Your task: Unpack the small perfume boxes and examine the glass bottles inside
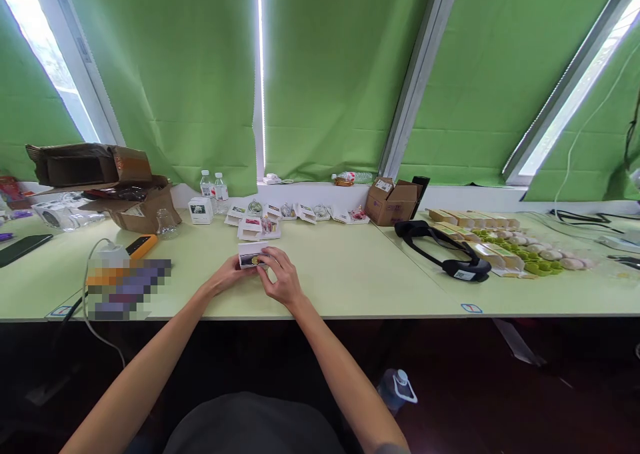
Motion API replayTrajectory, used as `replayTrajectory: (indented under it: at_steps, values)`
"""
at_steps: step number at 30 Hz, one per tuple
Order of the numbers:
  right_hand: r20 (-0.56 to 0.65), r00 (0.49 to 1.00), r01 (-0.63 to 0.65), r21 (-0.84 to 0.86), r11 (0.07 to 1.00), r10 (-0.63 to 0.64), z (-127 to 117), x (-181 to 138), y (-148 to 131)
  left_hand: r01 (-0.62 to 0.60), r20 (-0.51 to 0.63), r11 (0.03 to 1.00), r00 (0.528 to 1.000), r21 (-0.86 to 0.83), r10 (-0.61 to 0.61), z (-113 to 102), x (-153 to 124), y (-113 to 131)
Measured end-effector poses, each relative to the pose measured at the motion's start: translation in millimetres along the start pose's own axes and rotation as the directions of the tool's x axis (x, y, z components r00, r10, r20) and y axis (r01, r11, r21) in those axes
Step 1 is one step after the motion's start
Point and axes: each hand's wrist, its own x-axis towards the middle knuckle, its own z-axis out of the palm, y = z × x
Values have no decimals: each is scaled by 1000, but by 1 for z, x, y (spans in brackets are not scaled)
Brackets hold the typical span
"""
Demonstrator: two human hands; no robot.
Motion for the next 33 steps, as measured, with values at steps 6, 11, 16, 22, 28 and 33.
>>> replayTrajectory:
  at_steps: [6, 11, 16, 22, 28, 33]
  values:
    - [-2, 1000, -14, 6, 1000, 14, 2, -1, 2, 8, 0, 1000, 1000, -16, -8, 0, -1, 4]
    - [-3, 999, -49, 8, 999, 49, 3, -2, 2, 15, -16, 1000, 1000, -18, -15, -1, -1, 5]
    - [-20, 995, -95, 19, 995, 95, 4, -2, 3, 13, -39, 1000, 999, -3, -13, -3, -1, 4]
    - [-7, 990, -137, 62, 989, 138, 7, -4, 6, 12, -51, 1000, 999, 22, -10, -5, 0, 1]
    - [69, 979, -193, 32, 981, 191, 8, -6, 8, 17, -90, 999, 996, 39, -13, -6, 1, -4]
    - [113, 965, -237, -1, 972, 236, 7, -6, 7, -10, -98, 999, 995, 35, 13, -6, -1, -3]
